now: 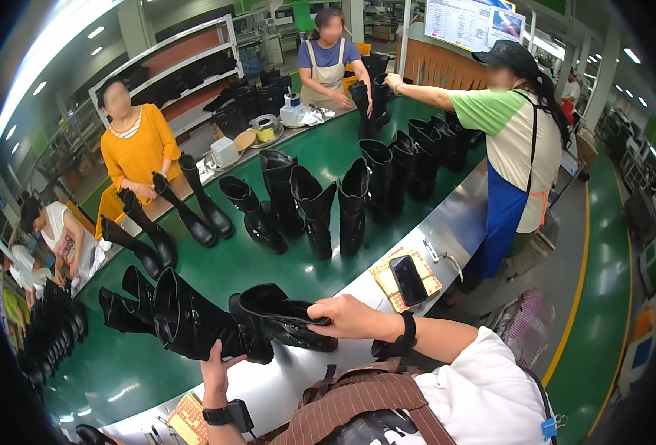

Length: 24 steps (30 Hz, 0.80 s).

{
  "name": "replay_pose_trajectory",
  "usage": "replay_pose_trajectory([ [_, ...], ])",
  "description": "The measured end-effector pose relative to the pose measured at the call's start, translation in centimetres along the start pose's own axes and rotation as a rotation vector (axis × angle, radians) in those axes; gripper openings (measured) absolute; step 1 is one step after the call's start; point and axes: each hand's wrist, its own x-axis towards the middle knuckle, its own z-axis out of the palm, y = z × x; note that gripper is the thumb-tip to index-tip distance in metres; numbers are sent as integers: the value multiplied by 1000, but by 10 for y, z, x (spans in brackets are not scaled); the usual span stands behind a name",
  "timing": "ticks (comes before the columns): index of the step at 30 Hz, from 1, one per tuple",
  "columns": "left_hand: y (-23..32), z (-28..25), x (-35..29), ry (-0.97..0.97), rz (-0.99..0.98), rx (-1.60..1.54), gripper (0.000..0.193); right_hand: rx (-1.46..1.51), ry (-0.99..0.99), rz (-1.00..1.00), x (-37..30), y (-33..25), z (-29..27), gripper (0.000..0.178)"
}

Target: The recorder is inspecting and adjusting zippers on black boots on a factory assembly line.

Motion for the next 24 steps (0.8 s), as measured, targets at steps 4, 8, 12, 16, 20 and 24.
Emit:
replay_pose_trajectory([
  [4,2,6,27,27,24,78,44,34,85,-61,22,8,6,15],
  [8,-2,4,47,101,78,92,41,1,151,-96,51,13,19,15],
  [12,-9,-9,68,112,110,65,44,-56,272,-100,85,22,40,18],
  [16,-29,-26,101,186,123,57,44,-107,300,-39,126,39,76,23],
  [20,-55,-44,136,199,106,63,43,-145,90,69,142,33,86,39],
  [24,-66,-56,148,222,101,-4,42,-389,377,-222,141,-13,9,61],
])
